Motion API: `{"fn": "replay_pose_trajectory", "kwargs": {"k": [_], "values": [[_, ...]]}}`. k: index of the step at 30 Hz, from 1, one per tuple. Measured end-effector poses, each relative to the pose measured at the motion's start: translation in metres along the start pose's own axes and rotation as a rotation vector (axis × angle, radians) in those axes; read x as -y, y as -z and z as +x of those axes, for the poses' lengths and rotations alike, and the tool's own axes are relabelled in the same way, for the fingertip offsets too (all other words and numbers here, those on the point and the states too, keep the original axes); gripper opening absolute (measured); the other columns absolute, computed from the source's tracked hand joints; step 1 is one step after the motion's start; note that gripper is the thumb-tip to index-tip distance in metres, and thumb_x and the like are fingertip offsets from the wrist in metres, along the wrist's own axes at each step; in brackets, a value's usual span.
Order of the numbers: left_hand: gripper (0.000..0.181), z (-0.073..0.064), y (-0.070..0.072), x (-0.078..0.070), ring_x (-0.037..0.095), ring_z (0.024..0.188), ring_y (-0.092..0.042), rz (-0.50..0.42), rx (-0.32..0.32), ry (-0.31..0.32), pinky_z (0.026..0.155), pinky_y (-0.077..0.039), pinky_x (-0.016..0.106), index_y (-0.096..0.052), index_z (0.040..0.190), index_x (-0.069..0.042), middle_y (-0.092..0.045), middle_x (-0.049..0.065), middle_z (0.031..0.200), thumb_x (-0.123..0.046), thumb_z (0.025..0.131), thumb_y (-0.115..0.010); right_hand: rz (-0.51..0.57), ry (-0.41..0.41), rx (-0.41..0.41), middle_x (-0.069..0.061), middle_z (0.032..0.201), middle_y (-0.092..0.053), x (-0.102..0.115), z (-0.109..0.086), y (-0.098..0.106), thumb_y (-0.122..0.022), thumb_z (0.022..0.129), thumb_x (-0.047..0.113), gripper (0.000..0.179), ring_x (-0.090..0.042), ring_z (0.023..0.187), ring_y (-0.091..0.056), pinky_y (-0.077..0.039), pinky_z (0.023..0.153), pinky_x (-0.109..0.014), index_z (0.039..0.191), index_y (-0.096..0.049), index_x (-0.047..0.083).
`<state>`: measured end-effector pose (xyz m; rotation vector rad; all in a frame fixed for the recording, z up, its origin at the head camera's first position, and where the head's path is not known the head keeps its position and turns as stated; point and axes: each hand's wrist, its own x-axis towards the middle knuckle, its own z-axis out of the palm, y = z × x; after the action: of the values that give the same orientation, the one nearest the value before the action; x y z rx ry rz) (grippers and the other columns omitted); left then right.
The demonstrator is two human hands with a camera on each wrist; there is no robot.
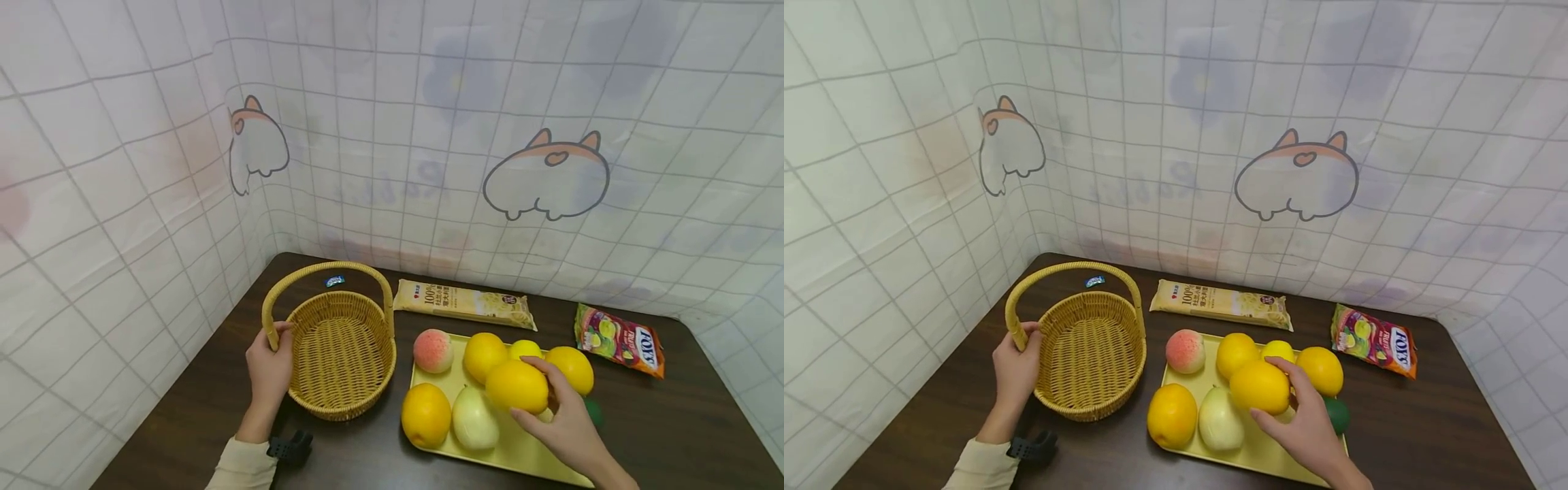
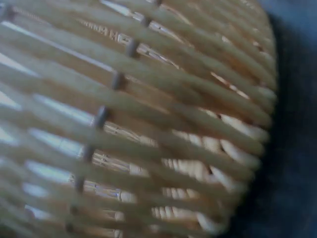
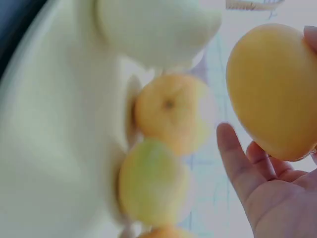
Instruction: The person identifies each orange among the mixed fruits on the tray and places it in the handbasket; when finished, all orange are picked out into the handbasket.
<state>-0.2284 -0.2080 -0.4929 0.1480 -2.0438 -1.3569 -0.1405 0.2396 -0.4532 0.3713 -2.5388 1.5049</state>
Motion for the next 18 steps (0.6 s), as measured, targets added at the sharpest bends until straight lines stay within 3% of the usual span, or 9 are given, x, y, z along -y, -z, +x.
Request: {"fn": "replay_pose_trajectory", "kwargs": {"k": [5, 10, 18], "values": [[0.011, 0.000, -0.003, 0.001, 0.009, 0.047, -0.029, -0.048, -0.037, 0.023, 0.045, -0.028, 0.026, -0.070, 0.100, -0.004, -0.058, 0.011, 0.069, -0.006, 0.095, -0.061, 0.049, 0.030, 0.022, -0.007, 0.136, -0.048, 0.010, 0.013, -0.016, -0.077, 0.084, 0.010, 0.070, -0.007, 0.106, -0.056, -0.055, 0.079, -0.029, 0.144, -0.040, 0.013], [0.010, -0.003, -0.002, 0.001, 0.008, 0.044, -0.027, -0.073, -0.068, 0.017, 0.043, -0.026, 0.026, -0.070, 0.099, -0.004, -0.047, 0.007, 0.059, -0.003, 0.094, -0.062, 0.086, 0.048, 0.032, -0.005, 0.137, -0.048, 0.021, 0.022, -0.030, -0.078, 0.083, 0.010, 0.071, -0.010, 0.107, -0.056, -0.054, 0.081, -0.029, 0.143, -0.041, 0.017], [0.009, -0.004, -0.003, 0.004, 0.011, 0.054, -0.034, -0.086, -0.074, 0.026, 0.050, -0.029, 0.024, -0.069, 0.100, -0.003, -0.065, 0.018, 0.082, -0.007, 0.095, -0.062, 0.177, 0.126, 0.063, 0.002, 0.134, -0.050, 0.056, 0.042, -0.075, -0.082, 0.080, 0.017, 0.070, -0.018, 0.108, -0.056, -0.053, 0.083, -0.034, 0.139, -0.045, 0.020]]}}
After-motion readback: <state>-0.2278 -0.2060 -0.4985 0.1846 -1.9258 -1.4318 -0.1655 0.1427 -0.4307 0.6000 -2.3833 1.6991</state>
